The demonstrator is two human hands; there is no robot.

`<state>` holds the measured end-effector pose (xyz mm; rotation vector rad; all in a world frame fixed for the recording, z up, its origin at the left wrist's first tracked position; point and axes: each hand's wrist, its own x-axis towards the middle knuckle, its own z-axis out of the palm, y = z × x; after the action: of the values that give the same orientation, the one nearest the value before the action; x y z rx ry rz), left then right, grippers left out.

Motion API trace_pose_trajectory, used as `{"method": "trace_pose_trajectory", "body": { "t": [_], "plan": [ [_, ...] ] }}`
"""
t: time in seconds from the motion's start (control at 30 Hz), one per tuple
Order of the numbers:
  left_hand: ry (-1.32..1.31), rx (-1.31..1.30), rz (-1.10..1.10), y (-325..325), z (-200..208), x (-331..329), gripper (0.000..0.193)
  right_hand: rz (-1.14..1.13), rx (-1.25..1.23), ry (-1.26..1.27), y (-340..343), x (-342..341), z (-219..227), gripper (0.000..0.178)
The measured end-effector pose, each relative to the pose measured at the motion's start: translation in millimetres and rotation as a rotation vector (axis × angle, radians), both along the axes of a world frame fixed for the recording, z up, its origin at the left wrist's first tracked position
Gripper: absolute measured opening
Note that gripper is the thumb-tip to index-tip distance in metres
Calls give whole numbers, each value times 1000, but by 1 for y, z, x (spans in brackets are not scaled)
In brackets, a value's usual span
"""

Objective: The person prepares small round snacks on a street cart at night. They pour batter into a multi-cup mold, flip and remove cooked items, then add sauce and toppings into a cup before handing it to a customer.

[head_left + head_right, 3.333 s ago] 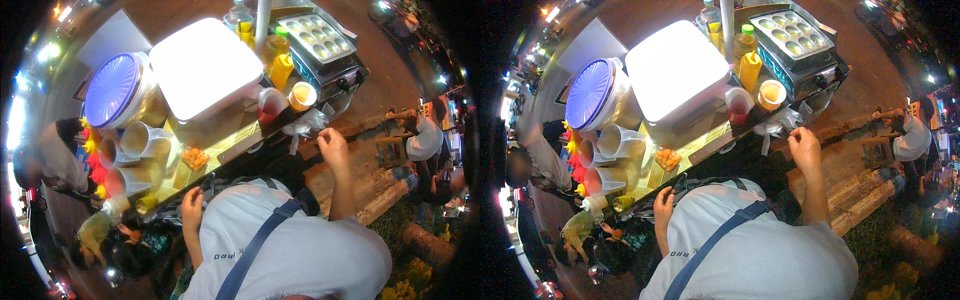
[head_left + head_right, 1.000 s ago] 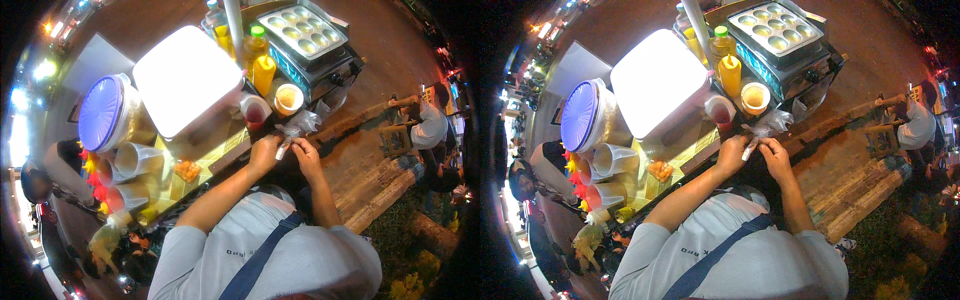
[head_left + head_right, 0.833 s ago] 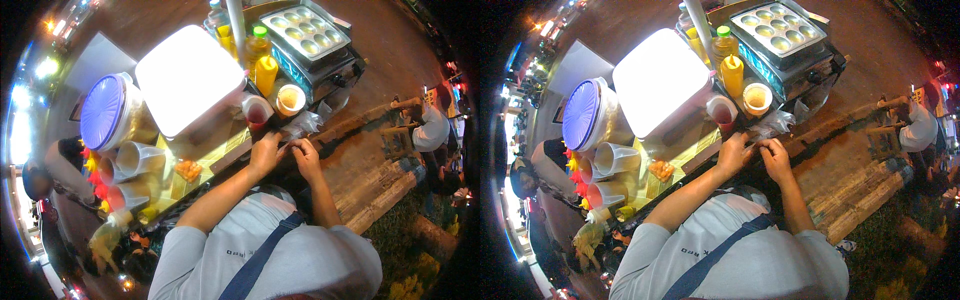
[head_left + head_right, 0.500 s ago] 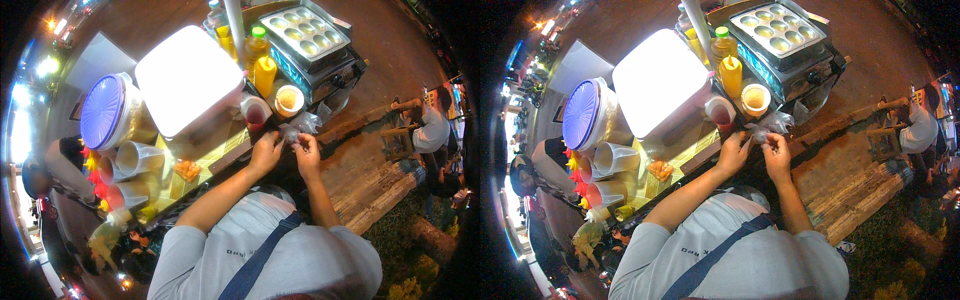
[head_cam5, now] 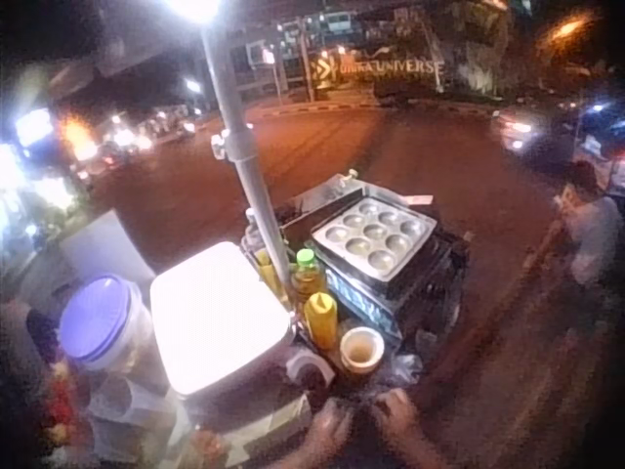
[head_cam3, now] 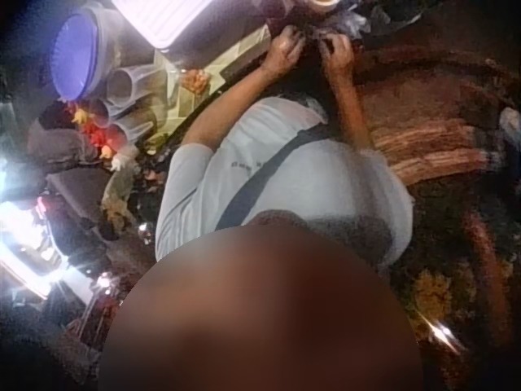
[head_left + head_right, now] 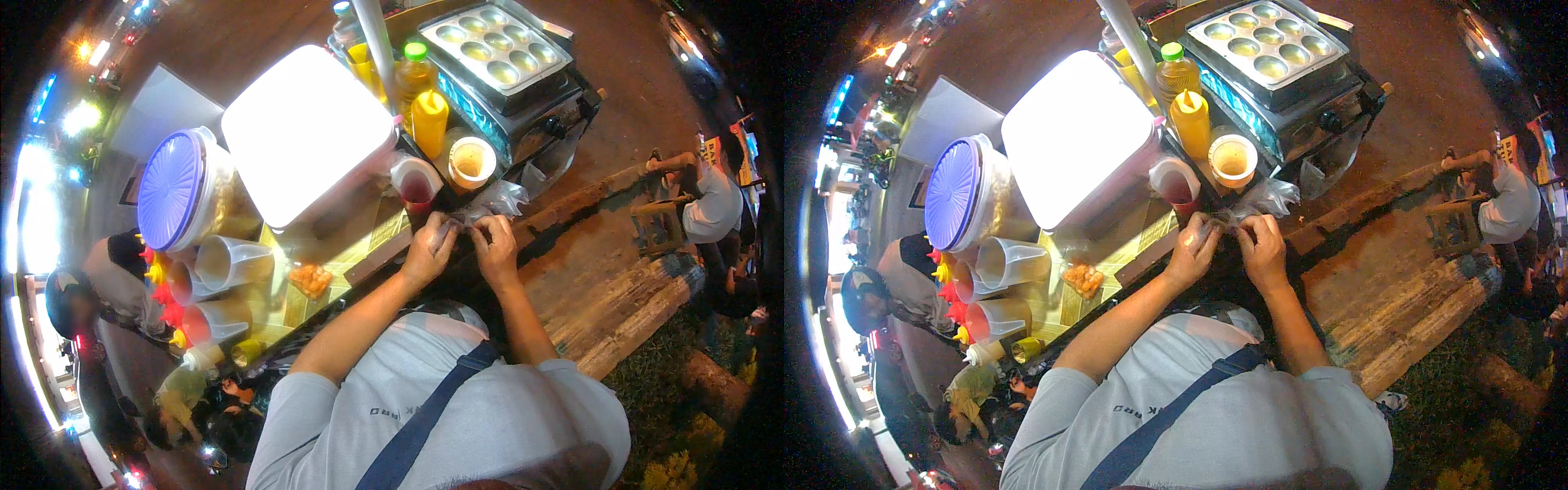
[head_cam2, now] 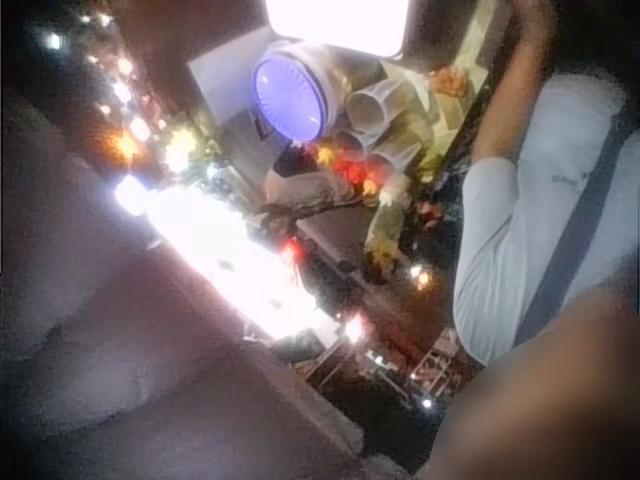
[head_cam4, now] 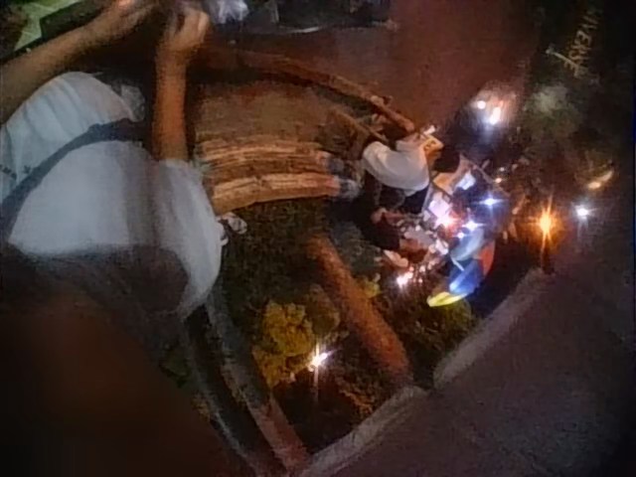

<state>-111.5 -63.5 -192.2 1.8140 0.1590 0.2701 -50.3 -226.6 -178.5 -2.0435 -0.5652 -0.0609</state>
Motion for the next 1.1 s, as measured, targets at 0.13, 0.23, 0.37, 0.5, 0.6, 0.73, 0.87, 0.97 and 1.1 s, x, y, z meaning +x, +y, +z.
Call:
{"method": "trace_pose_trajectory", "body": {
  "t": [0.13,0.23,0.37,0.5,0.6,0.73,0.87,0.97,1.1],
  "plan": [
    [-74,117,-29,3,1,3,20,-13,117,147,-5,1,-2,11],
    [-183,283,-90,3,2,7,19,0,124,181,-11,2,-5,12],
    [7,23,-55,0,-3,6,19,-1,182,160,-14,3,-12,14],
    [24,35,-32,1,-7,6,19,-51,244,237,-11,2,-19,13],
    [83,43,-22,0,-7,5,19,-77,296,316,-7,-3,-21,13],
    [177,-142,-28,-3,-5,5,18,-108,248,326,-3,-8,-20,13],
    [-28,39,-55,-4,-5,8,22,-71,198,176,-2,-7,-17,13],
    [81,-209,-57,-5,-6,9,25,-114,199,165,0,-8,-16,15],
    [218,-232,-8,-4,-6,8,17,-150,149,265,2,-14,-13,19]
  ]
}}
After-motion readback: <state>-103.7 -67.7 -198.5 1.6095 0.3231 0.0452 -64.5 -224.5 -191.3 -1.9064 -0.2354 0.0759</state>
